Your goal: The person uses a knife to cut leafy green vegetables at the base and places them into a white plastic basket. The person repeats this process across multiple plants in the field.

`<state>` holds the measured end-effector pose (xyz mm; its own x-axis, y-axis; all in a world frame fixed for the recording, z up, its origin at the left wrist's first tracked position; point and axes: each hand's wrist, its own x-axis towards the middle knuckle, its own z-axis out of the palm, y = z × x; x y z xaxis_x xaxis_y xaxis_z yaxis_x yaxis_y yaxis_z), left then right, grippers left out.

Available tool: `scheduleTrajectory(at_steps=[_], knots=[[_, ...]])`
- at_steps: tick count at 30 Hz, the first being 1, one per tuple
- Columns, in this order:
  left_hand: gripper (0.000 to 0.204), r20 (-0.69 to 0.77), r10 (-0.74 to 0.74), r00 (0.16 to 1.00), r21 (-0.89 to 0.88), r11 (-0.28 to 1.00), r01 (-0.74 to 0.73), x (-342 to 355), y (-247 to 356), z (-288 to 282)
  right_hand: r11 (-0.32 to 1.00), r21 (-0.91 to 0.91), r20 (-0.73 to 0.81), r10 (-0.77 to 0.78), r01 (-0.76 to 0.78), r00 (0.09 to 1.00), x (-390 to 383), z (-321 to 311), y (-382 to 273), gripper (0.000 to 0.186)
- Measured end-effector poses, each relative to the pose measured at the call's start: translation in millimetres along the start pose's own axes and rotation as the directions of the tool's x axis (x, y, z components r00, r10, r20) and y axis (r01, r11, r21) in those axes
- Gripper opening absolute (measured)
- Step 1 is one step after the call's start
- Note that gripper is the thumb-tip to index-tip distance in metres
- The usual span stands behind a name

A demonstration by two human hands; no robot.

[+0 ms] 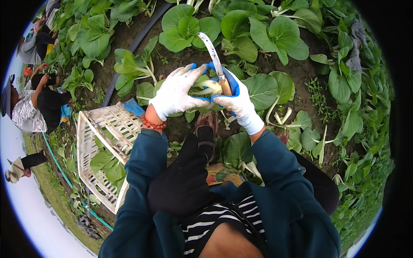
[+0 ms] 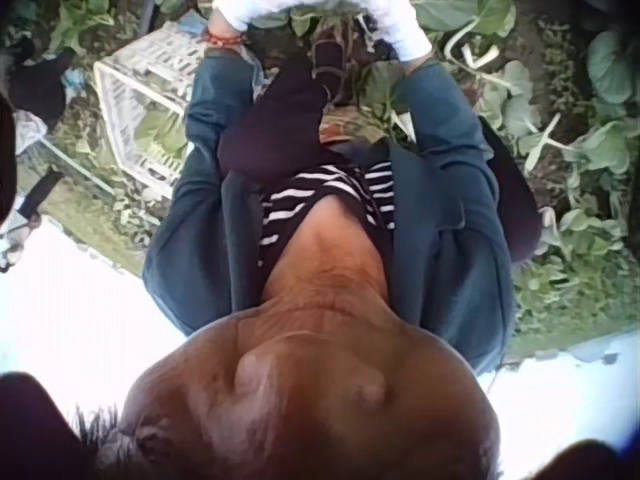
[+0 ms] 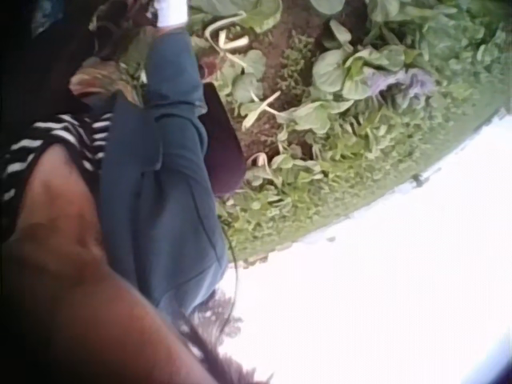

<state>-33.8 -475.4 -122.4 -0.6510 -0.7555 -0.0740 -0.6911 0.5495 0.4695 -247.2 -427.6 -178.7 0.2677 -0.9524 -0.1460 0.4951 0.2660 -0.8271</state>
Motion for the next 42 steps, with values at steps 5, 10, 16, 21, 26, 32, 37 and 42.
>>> scheduleTrajectory(at_steps=[5, 10, 16, 21, 26, 32, 37, 42], knots=[[0.097, 0.27, -0.156, 0.95, -0.896, 0.321, 0.307, 1, 0, 40, 0.999, -0.046, 0.027, 0.014, -0.013, 1.0, 3, 0, -1, 0.081], [0.082, 0.211, -0.318, 0.924, -0.713, 0.596, 0.368, -12, -14, 54, 0.944, -0.327, -0.038, -0.064, 0.048, 0.997, 13, 2, 22, 0.074], [0.045, 0.18, -0.384, 0.906, -0.308, 0.852, 0.422, -14, -19, 42, 0.75, -0.66, 0.024, -0.038, 0.045, 0.999, 29, -7, 20, 0.069], [0.037, 0.325, -0.258, 0.91, -0.348, 0.862, 0.369, -28, -49, 37, 0.74, -0.668, 0.148, 0.024, 0.082, 0.989, 40, -31, 33, 0.066], [0.041, 0.016, -0.321, 0.947, 0.0, 0.947, 0.321, -36, -55, 37, 0.38, -0.903, 0.108, -0.251, 0.201, 0.962, 51, -68, 27, 0.062], [0.056, -0.039, -0.492, 0.87, -0.349, 0.822, 0.45, -19, -32, 74, 0.95, 0.011, -0.131, 0.311, -0.313, 0.941, 36, -7, 29, 0.062], [0.056, 0.148, -0.444, 0.884, -0.574, 0.689, 0.443, -6, -10, 72, 0.983, -0.128, -0.087, 0.122, -0.132, 0.989, 42, -20, 52, 0.068], [0.051, 0.006, -0.325, 0.946, -0.36, 0.882, 0.305, -5, -21, 74, 0.753, -0.657, 0.009, 0.039, -0.023, 0.999, 40, -25, 14, 0.072]])
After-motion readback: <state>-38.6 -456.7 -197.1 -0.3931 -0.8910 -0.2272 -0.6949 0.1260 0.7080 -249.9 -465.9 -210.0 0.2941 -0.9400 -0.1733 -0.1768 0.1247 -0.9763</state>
